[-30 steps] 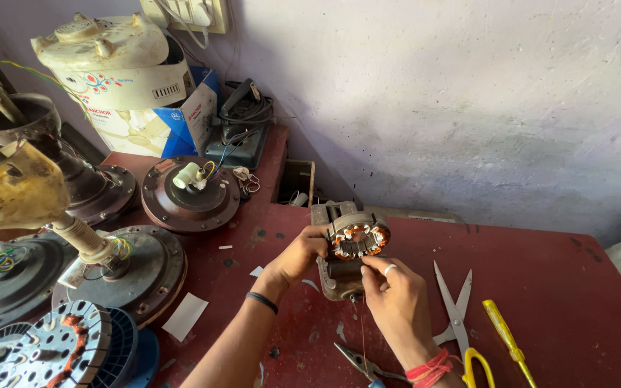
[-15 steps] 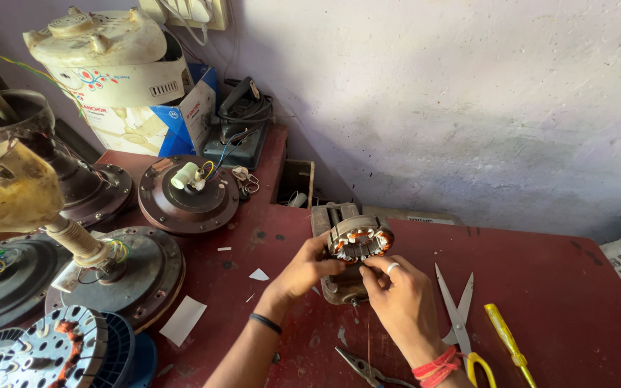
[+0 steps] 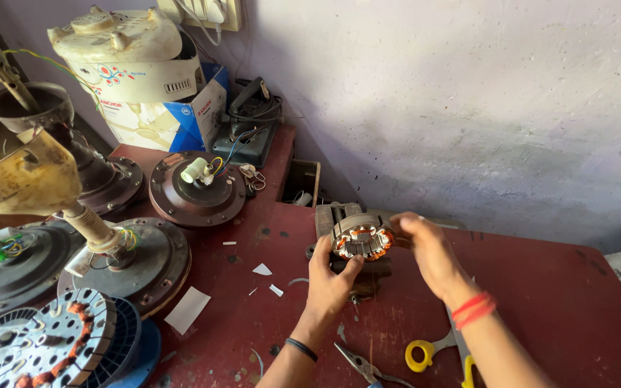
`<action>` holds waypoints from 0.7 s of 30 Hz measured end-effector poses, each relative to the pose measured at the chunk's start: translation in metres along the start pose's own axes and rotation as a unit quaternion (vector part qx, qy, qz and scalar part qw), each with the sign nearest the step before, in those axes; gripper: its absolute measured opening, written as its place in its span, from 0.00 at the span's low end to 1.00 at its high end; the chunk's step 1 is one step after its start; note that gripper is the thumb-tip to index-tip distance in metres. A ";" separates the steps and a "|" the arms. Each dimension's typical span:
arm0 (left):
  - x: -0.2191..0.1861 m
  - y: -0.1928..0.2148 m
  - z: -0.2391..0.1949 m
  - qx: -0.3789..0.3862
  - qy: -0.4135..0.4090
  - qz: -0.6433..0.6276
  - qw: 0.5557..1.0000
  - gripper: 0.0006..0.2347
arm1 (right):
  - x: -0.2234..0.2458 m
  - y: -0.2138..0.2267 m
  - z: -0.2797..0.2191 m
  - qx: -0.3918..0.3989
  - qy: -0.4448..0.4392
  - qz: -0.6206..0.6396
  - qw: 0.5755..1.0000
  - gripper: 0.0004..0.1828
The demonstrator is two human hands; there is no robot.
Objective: The person repairs an electrical motor component by hand, using a screwdriver, pliers, and scissors to adjust and secure copper windings. The person repeatedly manipulates the windings and tools to tighten and align the internal parts of the motor.
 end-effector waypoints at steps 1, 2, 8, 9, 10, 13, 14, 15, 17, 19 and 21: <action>-0.002 0.000 0.000 -0.001 -0.003 -0.001 1.000 0.18 | -0.001 0.000 0.010 0.049 -0.007 0.059 0.997 0.21; -0.004 0.000 0.000 -0.001 -0.005 -0.001 1.000 0.18 | -0.001 -0.002 0.018 0.098 -0.014 0.119 0.988 0.23; -0.012 -0.004 -0.005 0.009 0.050 -0.011 0.999 0.21 | 0.017 -0.008 0.045 0.202 -0.090 -0.057 0.974 0.33; -0.013 -0.005 -0.005 0.003 0.045 -0.018 0.999 0.21 | 0.021 -0.009 0.046 0.216 -0.100 -0.092 0.967 0.35; -0.014 -0.007 -0.006 -0.002 0.040 -0.026 0.999 0.22 | 0.024 -0.011 0.047 0.231 -0.110 -0.125 0.959 0.37; -0.017 -0.007 -0.005 -0.010 0.018 -0.029 0.999 0.22 | 0.030 -0.017 0.051 0.288 -0.116 -0.172 0.935 0.42; -0.017 -0.007 -0.005 -0.012 0.009 -0.027 1.000 0.22 | 0.031 -0.019 0.052 0.309 -0.112 -0.179 0.927 0.43; -0.016 -0.007 -0.005 -0.007 0.016 -0.033 0.999 0.22 | 0.031 -0.018 0.053 0.316 -0.110 -0.183 0.925 0.44; -0.012 -0.007 -0.004 0.001 0.030 -0.042 0.999 0.22 | 0.029 -0.016 0.057 0.330 -0.102 -0.190 0.919 0.45; -0.009 -0.007 -0.003 0.006 0.029 -0.037 0.999 0.22 | 0.026 -0.014 0.059 0.355 -0.099 -0.181 0.912 0.44; -0.006 -0.009 -0.005 0.006 0.039 -0.043 0.998 0.22 | 0.022 -0.013 0.056 0.378 -0.096 -0.167 0.906 0.43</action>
Point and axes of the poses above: each hand's wrist, its own z-axis towards the middle knuckle, its own y-axis out of the back of the hand, x = y × z, the point moved 5 cm from there along z, towards the middle knuckle, and after that the axes turned 13 degrees about x, right-handed, at the moved point
